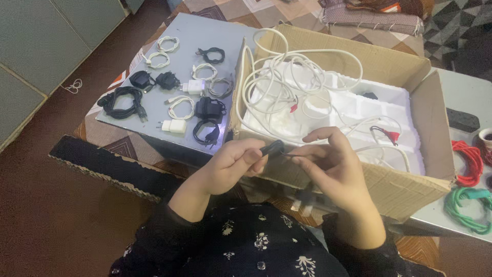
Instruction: The person organizes various electronic accessories on a table. They pick up black and white power adapters and cables from a cardboard box, coil them by hand, and place them in neat rows on the table surface.
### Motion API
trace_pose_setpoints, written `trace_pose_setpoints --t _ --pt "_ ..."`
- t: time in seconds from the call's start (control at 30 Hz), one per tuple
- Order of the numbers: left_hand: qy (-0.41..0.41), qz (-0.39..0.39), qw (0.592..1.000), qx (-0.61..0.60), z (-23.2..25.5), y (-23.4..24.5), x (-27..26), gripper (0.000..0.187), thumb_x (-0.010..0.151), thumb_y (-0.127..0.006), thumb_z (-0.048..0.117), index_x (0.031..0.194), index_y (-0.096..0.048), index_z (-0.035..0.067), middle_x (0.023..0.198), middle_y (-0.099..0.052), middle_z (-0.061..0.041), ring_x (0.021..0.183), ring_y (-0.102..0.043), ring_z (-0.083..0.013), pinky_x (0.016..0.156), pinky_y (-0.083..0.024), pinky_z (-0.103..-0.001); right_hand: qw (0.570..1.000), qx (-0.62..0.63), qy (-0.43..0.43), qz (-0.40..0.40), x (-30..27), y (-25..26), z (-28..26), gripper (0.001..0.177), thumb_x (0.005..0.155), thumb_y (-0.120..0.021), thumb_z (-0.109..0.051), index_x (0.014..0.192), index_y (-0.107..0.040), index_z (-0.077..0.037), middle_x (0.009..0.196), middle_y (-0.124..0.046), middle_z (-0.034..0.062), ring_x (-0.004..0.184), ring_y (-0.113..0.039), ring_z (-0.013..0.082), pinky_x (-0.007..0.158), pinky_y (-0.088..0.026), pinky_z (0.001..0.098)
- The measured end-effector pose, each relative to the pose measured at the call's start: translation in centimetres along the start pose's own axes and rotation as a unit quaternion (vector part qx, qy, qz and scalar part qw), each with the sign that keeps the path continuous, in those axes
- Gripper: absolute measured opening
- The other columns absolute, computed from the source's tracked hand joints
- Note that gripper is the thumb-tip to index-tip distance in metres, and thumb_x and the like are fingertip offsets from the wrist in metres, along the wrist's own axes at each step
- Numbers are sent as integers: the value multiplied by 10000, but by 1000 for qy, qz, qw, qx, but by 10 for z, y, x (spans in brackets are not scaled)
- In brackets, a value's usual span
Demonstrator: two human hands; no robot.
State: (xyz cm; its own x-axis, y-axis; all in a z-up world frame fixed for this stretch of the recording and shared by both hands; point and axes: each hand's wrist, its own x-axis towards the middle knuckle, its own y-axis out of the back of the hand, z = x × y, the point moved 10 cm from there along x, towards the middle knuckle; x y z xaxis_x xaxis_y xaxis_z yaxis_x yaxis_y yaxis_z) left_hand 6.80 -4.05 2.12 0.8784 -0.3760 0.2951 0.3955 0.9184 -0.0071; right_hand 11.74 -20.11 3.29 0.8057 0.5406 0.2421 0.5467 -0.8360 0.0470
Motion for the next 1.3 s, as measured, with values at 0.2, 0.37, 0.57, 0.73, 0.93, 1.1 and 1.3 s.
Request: trace_pose_setpoints --t 0.2,0.37,0.57,0.73,0.93,1.1,1.3 --pt "-5 -8 995 -104 -2 1 -1 447 1118 -419 440 932 -520 46 774 -455 20 658 -369 -68 601 -322 -228 998 -54 -10 9 4 -4 -5 318 900 -648 111 1204 -593 35 1152 -724 124 1084 -714 157 885 -579 277" --pt "-67 -28 963 -260 8 -1 3 449 1149 -413 459 898 -453 89 694 -338 24 652 -336 -125 712 -372 -316 998 -27 -47 9 6 -8 6 333 892 -677 81 1221 -666 35 1089 -768 111 1015 -714 138 865 -566 259" --pt "-66 -15 923 -379 5 10 4 424 1148 -393 446 883 -441 118 657 -296 43 611 -278 -122 721 -347 -328 996 54 -68 23 14 -14 32 226 854 -729 97 1076 -719 59 1054 -776 120 944 -726 153 860 -587 285" --pt "-62 -28 893 -445 8 17 6 415 1150 -379 445 870 -438 145 639 -276 53 588 -260 -127 727 -334 -317 995 75 -58 14 19 -27 37 157 844 -761 99 985 -714 50 983 -739 79 900 -713 145 824 -578 280" --pt "-34 -32 864 -501 6 24 11 425 1155 -358 453 859 -443 160 627 -270 54 580 -250 -124 739 -332 -303 995 61 3 84 23 -34 32 154 848 -775 105 944 -686 25 1002 -668 54 921 -643 120 830 -541 264" --pt "-33 -50 834 -549 8 31 10 436 1154 -333 462 855 -439 162 613 -267 57 558 -245 -114 724 -338 -286 983 129 21 129 27 -44 40 156 829 -753 142 946 -709 48 997 -726 107 914 -687 163 850 -564 296" --pt "-84 -54 872 -479 15 58 3 417 1158 -347 453 869 -427 163 613 -272 54 551 -262 -124 687 -356 -305 966 171 38 193 24 -67 47 192 875 -695 157 1050 -743 93 1037 -767 183 950 -731 213 898 -586 333"
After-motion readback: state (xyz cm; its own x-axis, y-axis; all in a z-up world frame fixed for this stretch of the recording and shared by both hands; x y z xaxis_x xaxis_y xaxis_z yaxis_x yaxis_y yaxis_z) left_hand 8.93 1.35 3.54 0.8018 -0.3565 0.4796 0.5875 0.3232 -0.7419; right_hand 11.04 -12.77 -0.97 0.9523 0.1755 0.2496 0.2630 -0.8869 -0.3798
